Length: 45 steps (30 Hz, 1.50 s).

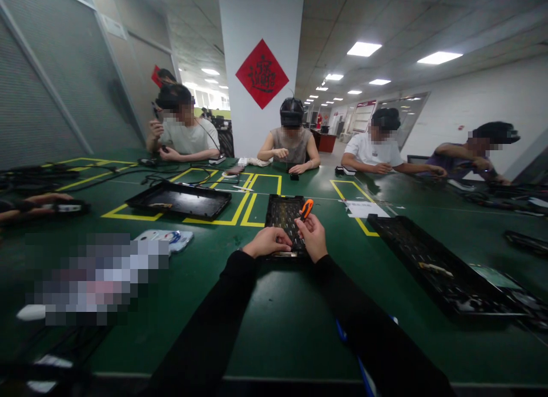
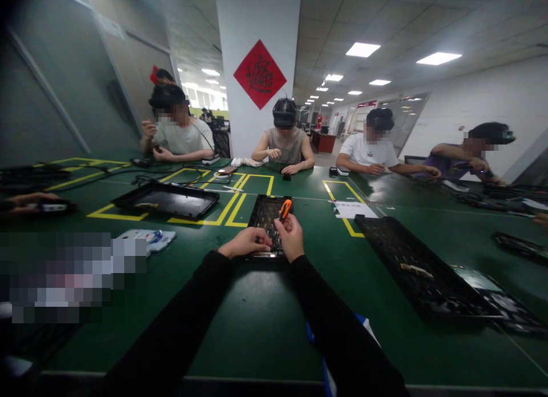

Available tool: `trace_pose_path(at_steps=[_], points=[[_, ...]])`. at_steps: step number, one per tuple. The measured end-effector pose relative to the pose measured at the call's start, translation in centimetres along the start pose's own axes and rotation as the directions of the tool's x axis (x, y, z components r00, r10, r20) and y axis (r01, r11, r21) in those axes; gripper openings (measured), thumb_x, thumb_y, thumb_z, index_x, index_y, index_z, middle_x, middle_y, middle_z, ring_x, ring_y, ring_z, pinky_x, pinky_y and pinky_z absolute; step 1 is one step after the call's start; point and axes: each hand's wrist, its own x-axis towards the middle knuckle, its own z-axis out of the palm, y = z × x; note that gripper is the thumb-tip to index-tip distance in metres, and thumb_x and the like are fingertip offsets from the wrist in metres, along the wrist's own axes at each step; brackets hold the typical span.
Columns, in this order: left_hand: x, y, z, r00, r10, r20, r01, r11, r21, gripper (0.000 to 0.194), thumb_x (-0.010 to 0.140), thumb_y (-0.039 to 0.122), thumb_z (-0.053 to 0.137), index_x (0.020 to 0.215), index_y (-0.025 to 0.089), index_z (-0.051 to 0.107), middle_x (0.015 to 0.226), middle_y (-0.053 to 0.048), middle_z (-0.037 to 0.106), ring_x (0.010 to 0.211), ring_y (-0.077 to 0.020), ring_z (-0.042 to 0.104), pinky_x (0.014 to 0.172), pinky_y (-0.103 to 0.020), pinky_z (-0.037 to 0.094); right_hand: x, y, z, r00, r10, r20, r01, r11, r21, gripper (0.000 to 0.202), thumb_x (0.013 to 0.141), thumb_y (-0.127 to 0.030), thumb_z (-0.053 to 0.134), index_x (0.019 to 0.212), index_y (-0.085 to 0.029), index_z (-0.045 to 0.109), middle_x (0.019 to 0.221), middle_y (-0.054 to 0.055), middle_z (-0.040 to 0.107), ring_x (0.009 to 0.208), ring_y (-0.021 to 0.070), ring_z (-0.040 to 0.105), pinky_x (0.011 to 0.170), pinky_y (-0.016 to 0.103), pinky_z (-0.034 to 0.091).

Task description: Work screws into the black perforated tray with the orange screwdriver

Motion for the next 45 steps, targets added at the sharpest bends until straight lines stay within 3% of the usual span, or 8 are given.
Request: trace_pose_path(at_steps=[11,15,21,28,33,38,45], points=[[0.1,-0.1,0.2,1.000,-0.031,-0.001,0.031,0.999,0.012,0.031,0.062,0.039,0.066,0.084,0.017,0.068,0.076,-0.003,0.064,0.068,-0.0121,0.055,0.062,-0.021,0.040,-0.3,-0.1,-0.1,0.999,-0.042,0.002,0.042,0.999,0.016,0.035,0.070,-0.036,0.059,0.100,-0.017,0.056,0.072,0.001,0.059,0.050,0.0078,0.047,0.043,0.019,0.038],[0.1,-0.2,0.2,1.000,-0.011,-0.005,0.011,1.000,0.000,0.033,0.060,0.041,0.067,0.083,0.017,0.068,0.074,-0.002,0.064,0.066,-0.0119,0.055,0.061,-0.021,0.040,-0.3,-0.4,-0.1,0.999,-0.041,-0.008,0.041,0.999,0.010,0.038,0.070,-0.037,0.059,0.101,-0.016,0.057,0.077,0.003,0.061,0.052,0.0082,0.048,0.045,0.019,0.039],[0.2,-0.2,0.0,1.000,-0.007,0.020,0.008,1.000,-0.017,0.034,0.061,0.042,0.066,0.084,0.016,0.067,0.074,-0.002,0.064,0.066,-0.0121,0.056,0.060,-0.021,0.040,-0.4,-0.8,-0.3,0.998,-0.010,0.066,0.008,0.999,0.034,0.042,0.077,-0.037,0.050,0.114,-0.017,0.052,0.084,0.004,0.064,0.049,0.0060,0.043,0.046,0.020,0.039],[0.1,-0.3,0.1,1.000,0.005,0.022,-0.005,1.000,-0.027,0.033,0.062,0.042,0.066,0.084,0.018,0.067,0.078,-0.002,0.066,0.069,-0.0125,0.057,0.063,-0.021,0.040,-0.3,-0.6,-0.2,0.997,-0.023,0.070,0.022,1.000,0.022,0.040,0.077,-0.036,0.051,0.112,-0.018,0.052,0.084,0.003,0.062,0.050,0.0059,0.043,0.045,0.019,0.038],[0.1,-0.3,0.1,1.000,0.008,0.009,-0.007,0.999,-0.043,0.031,0.061,0.041,0.066,0.083,0.018,0.067,0.078,-0.001,0.066,0.070,-0.0124,0.058,0.062,-0.020,0.040,0.1,0.4,-0.2,0.999,-0.039,-0.007,0.039,0.999,-0.016,0.041,0.072,-0.036,0.058,0.109,-0.018,0.055,0.066,-0.002,0.056,0.047,0.0065,0.043,0.042,0.018,0.036],[0.1,-0.4,0.2,1.000,-0.006,0.009,0.006,0.999,-0.039,0.032,0.059,0.041,0.068,0.082,0.018,0.067,0.076,-0.001,0.066,0.068,-0.0125,0.058,0.061,-0.020,0.040,0.3,0.5,-0.3,0.997,-0.063,-0.048,0.064,0.998,0.022,0.042,0.068,-0.034,0.063,0.105,-0.017,0.053,0.079,0.003,0.061,0.056,0.0089,0.050,0.043,0.018,0.038],[0.0,-0.2,0.0,1.000,-0.012,0.000,0.012,1.000,-0.021,0.034,0.059,0.043,0.067,0.082,0.018,0.068,0.076,-0.002,0.066,0.068,-0.0128,0.058,0.061,-0.020,0.040,0.0,0.0,-0.4,0.998,-0.046,0.031,0.044,0.997,0.056,0.033,0.075,-0.036,0.053,0.102,-0.016,0.054,0.086,0.005,0.063,0.049,0.0062,0.045,0.045,0.019,0.038]])
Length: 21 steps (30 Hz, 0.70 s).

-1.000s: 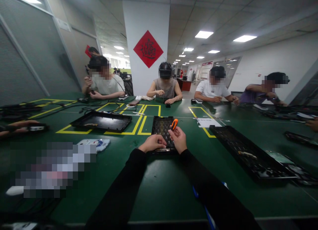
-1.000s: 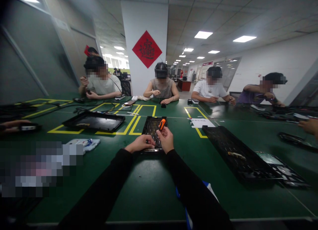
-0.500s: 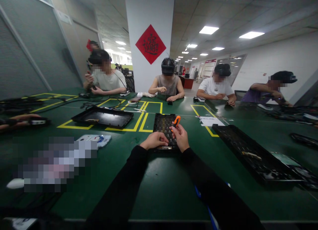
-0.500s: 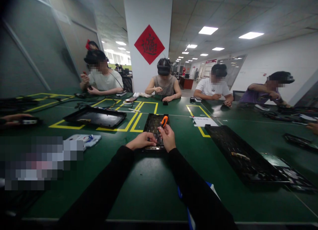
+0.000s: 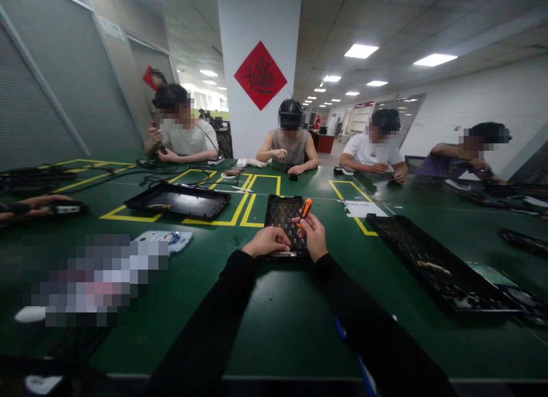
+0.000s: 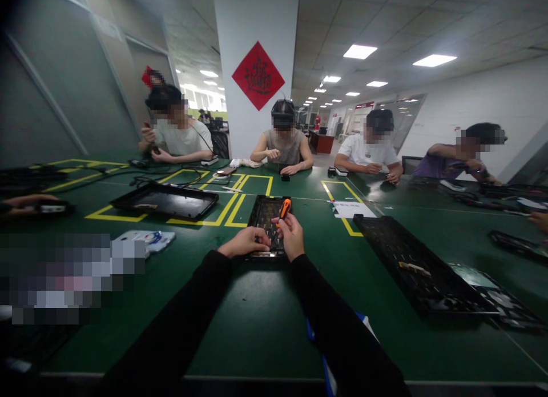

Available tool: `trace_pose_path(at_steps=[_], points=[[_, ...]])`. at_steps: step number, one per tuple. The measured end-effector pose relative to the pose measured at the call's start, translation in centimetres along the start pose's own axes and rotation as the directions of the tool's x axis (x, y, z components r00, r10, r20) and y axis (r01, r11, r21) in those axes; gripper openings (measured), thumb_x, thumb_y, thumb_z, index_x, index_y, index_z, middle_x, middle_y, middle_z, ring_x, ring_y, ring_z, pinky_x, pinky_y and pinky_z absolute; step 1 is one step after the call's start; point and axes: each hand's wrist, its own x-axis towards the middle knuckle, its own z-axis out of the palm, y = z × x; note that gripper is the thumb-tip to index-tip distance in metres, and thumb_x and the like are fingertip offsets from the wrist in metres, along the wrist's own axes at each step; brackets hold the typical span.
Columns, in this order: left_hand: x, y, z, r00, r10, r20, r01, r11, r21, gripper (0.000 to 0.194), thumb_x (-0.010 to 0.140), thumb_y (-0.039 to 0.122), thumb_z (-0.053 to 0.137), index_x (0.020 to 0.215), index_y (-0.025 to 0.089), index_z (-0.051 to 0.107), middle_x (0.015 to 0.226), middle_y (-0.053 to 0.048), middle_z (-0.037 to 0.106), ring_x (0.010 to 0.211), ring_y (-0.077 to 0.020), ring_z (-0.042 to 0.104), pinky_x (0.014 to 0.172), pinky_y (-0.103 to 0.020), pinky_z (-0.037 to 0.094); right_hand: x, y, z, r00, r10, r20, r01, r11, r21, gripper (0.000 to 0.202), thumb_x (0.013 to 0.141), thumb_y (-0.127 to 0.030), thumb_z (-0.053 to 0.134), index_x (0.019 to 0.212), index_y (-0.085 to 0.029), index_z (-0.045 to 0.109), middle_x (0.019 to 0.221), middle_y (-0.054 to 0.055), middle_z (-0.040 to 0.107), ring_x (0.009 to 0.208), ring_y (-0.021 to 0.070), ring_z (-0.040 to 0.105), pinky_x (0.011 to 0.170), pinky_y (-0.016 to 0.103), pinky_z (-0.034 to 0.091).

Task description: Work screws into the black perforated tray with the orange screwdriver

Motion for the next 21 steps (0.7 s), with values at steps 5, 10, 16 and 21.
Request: trace_pose_path(at_steps=[5,10,16,21], points=[[0.03,0.02,0.07,1.000,0.000,-0.008,0.000,1.000,0.002,0.033,0.059,0.041,0.067,0.082,0.017,0.068,0.077,-0.002,0.066,0.070,-0.0130,0.058,0.062,-0.020,0.040,0.17,0.42,0.09,0.999,-0.003,-0.041,0.000,0.997,-0.076,0.034,0.069,-0.036,0.060,0.096,-0.017,0.056,0.066,-0.002,0.057,0.047,0.0069,0.044,0.041,0.018,0.036],[-0.03,0.07,0.01,1.000,0.012,-0.003,-0.012,1.000,-0.015,0.031,0.061,0.040,0.067,0.081,0.017,0.068,0.079,-0.002,0.066,0.071,-0.0128,0.059,0.063,-0.020,0.041,0.13,0.27,0.11,1.000,0.004,-0.030,-0.005,0.999,-0.045,0.043,0.070,-0.034,0.059,0.110,-0.017,0.053,0.086,0.004,0.062,0.053,0.0081,0.048,0.044,0.020,0.039],[0.05,0.02,-0.11,1.000,0.018,0.018,-0.018,1.000,-0.015,0.030,0.062,0.038,0.066,0.083,0.017,0.068,0.081,-0.002,0.067,0.072,-0.0129,0.059,0.064,-0.020,0.041,-0.12,-0.05,0.22,1.000,0.005,0.002,-0.005,0.999,-0.036,0.041,0.074,-0.034,0.054,0.112,-0.018,0.052,0.091,0.006,0.062,0.051,0.0071,0.047,0.043,0.020,0.037],[0.10,-0.13,-0.05,0.998,0.047,0.035,-0.047,0.999,-0.002,0.030,0.061,0.037,0.067,0.085,0.018,0.068,0.082,-0.002,0.066,0.073,-0.0127,0.058,0.066,-0.020,0.041,-0.15,-0.19,0.27,1.000,0.009,0.006,-0.009,0.999,-0.032,0.035,0.074,-0.033,0.054,0.106,-0.018,0.053,0.088,0.004,0.061,0.050,0.0062,0.048,0.042,0.019,0.037]])
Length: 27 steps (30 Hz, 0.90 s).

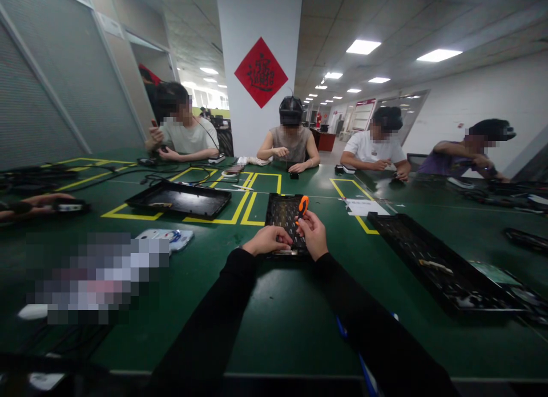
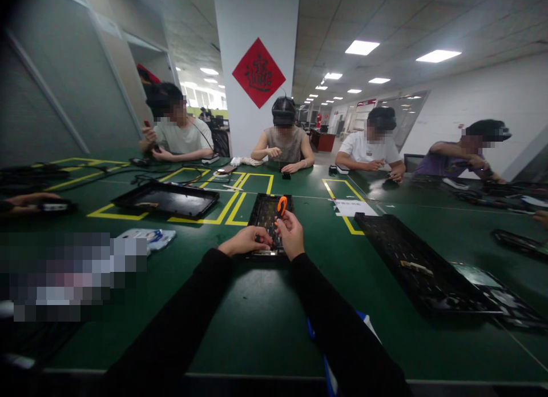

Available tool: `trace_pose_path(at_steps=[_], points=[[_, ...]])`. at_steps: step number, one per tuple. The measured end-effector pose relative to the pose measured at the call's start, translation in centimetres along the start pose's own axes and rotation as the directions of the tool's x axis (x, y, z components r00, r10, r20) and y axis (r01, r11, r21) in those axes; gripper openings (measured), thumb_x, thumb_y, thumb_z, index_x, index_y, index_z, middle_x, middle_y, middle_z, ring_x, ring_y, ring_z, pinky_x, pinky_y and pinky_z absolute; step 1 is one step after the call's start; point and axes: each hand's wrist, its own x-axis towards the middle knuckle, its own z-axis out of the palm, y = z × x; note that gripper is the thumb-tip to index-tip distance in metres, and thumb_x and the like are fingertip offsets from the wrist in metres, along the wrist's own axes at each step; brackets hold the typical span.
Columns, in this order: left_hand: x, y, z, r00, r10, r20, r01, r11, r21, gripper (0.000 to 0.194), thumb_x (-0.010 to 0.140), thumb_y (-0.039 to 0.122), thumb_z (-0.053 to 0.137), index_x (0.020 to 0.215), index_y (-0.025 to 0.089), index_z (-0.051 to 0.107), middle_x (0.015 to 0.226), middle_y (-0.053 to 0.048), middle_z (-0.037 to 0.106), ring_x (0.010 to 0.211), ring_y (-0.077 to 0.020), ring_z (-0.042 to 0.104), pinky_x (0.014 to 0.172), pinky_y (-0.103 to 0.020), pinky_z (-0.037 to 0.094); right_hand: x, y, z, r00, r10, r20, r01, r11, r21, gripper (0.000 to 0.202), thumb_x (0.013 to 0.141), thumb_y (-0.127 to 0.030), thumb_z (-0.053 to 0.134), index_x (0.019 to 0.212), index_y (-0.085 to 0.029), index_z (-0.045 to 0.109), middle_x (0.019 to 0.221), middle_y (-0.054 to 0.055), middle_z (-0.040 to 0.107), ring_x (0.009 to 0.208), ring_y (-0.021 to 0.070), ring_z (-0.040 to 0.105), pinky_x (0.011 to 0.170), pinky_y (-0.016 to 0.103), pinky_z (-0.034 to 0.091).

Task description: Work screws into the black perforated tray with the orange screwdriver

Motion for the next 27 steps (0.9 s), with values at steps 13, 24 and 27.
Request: trace_pose_path(at_steps=[13,24,27], points=[[-0.13,0.44,0.01,0.999,-0.041,-0.019,0.042,0.999,0.026,0.032,0.063,0.041,0.065,0.084,0.017,0.067,0.076,-0.002,0.065,0.068,-0.0125,0.056,0.062,-0.021,0.040,-0.04,0.30,0.12,0.997,-0.035,-0.073,0.034,0.999,-0.016,0.035,0.071,-0.035,0.058,0.101,-0.018,0.052,0.076,0.000,0.059,0.050,0.0065,0.048,0.044,0.019,0.040],[0.01,0.11,0.19,0.999,-0.037,-0.017,0.037,0.999,-0.009,0.035,0.062,0.042,0.065,0.085,0.017,0.067,0.077,-0.003,0.066,0.069,-0.0126,0.058,0.063,-0.021,0.041,-0.05,-0.29,-0.01,0.987,-0.049,-0.152,0.047,0.999,-0.020,0.032,0.078,-0.037,0.051,0.104,-0.019,0.046,0.080,0.000,0.057,0.046,0.0043,0.044,0.041,0.017,0.036],[-0.01,0.04,0.19,1.000,-0.025,-0.010,0.024,0.999,-0.021,0.033,0.062,0.042,0.065,0.085,0.017,0.067,0.078,-0.002,0.066,0.070,-0.0127,0.058,0.063,-0.020,0.041,-0.04,-0.17,-0.02,0.990,-0.054,-0.134,0.051,0.998,-0.021,0.031,0.077,-0.037,0.052,0.103,-0.019,0.046,0.079,-0.001,0.056,0.046,0.0044,0.044,0.042,0.017,0.036]])
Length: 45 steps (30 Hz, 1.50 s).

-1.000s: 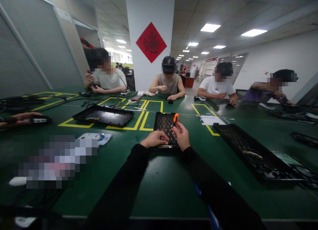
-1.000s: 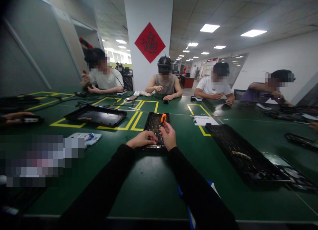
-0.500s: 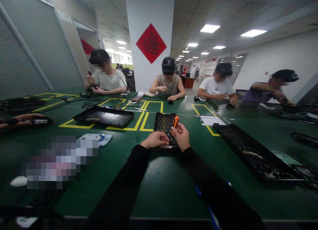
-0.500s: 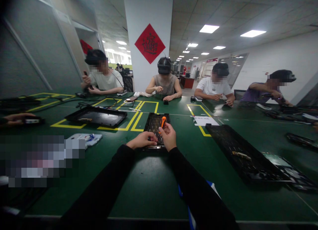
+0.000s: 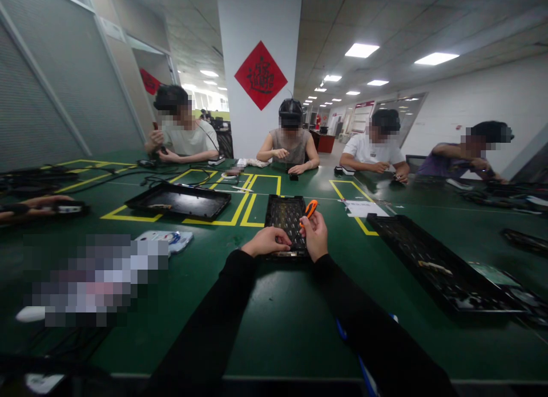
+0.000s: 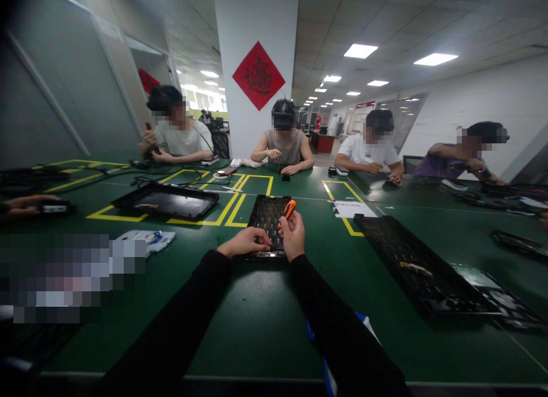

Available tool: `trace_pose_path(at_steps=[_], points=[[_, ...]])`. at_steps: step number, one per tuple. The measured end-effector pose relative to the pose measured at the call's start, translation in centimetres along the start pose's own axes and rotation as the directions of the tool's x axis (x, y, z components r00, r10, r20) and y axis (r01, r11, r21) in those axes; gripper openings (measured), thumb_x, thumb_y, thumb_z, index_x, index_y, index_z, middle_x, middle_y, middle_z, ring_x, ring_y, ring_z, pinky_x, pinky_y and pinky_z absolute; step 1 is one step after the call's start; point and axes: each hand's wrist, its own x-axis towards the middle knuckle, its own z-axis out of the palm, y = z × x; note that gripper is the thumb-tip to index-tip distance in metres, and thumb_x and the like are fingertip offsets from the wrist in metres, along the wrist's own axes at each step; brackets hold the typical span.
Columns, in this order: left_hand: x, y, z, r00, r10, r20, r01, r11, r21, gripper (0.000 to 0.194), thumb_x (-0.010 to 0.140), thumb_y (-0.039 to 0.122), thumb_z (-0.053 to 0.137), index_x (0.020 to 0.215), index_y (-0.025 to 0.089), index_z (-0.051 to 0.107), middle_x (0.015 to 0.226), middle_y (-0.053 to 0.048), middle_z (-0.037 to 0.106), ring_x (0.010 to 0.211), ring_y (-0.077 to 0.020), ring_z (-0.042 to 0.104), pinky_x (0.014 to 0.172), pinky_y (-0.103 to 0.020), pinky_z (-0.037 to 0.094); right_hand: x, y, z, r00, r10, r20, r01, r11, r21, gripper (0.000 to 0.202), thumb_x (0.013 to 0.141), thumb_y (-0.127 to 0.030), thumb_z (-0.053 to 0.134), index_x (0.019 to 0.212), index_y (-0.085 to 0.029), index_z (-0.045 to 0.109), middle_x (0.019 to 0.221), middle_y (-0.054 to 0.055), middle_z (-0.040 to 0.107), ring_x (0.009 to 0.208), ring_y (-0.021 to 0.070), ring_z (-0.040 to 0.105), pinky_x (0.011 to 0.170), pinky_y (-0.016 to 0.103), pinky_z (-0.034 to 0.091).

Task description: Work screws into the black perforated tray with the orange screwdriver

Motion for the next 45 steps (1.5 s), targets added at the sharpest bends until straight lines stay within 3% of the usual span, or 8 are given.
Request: trace_pose_path(at_steps=[13,22,31,36,40,45], points=[[0.07,0.22,-0.09,1.000,-0.010,0.000,0.010,1.000,0.021,0.029,0.062,0.036,0.064,0.084,0.017,0.067,0.075,-0.002,0.065,0.069,-0.0125,0.057,0.064,-0.020,0.041,-0.03,0.10,0.10,0.999,-0.004,0.048,0.003,1.000,0.007,0.032,0.077,-0.035,0.052,0.104,-0.020,0.046,0.078,-0.001,0.055,0.047,0.0053,0.045,0.042,0.018,0.037],[-0.19,0.68,-0.25,1.000,-0.009,0.000,0.009,1.000,-0.004,0.029,0.061,0.035,0.067,0.083,0.016,0.068,0.081,-0.003,0.066,0.071,-0.0129,0.057,0.065,-0.021,0.041,0.04,0.31,0.18,0.999,-0.008,0.043,0.008,1.000,0.002,0.039,0.065,-0.032,0.065,0.099,-0.017,0.052,0.079,0.002,0.059,0.060,0.0102,0.053,0.050,0.020,0.043],[-0.09,0.24,-0.20,1.000,-0.001,0.006,0.002,0.999,-0.035,0.028,0.062,0.035,0.067,0.084,0.017,0.067,0.085,-0.003,0.067,0.076,-0.0138,0.059,0.069,-0.022,0.042,-0.07,0.17,0.06,0.992,0.054,0.116,-0.055,0.998,0.006,0.039,0.074,-0.037,0.054,0.108,-0.017,0.054,0.081,0.003,0.062,0.049,0.0065,0.046,0.046,0.020,0.041],[-0.09,0.10,-0.13,1.000,0.004,0.001,-0.004,0.999,-0.040,0.027,0.063,0.034,0.067,0.083,0.017,0.067,0.085,-0.003,0.067,0.075,-0.0133,0.059,0.069,-0.022,0.042,0.00,0.43,0.06,0.988,0.035,0.148,-0.031,0.999,-0.031,0.037,0.070,-0.036,0.060,0.101,-0.017,0.057,0.063,-0.003,0.055,0.048,0.0070,0.045,0.045,0.019,0.039],[-0.15,0.13,-0.18,1.000,0.010,0.002,-0.010,1.000,-0.028,0.028,0.063,0.035,0.067,0.084,0.016,0.067,0.083,-0.002,0.067,0.074,-0.0130,0.059,0.067,-0.021,0.042,0.20,0.73,0.06,0.994,0.012,0.106,-0.011,1.000,-0.017,0.041,0.066,-0.033,0.065,0.103,-0.017,0.054,0.075,0.000,0.060,0.055,0.0087,0.051,0.048,0.020,0.041],[-0.10,-0.07,-0.15,1.000,0.025,-0.012,-0.025,1.000,-0.017,0.026,0.064,0.035,0.066,0.082,0.016,0.066,0.082,-0.002,0.067,0.074,-0.0127,0.058,0.068,-0.021,0.041,0.06,0.51,0.13,0.989,0.027,0.143,-0.031,0.999,0.027,0.039,0.072,-0.035,0.058,0.105,-0.016,0.052,0.088,0.006,0.063,0.055,0.0086,0.052,0.049,0.021,0.042]])
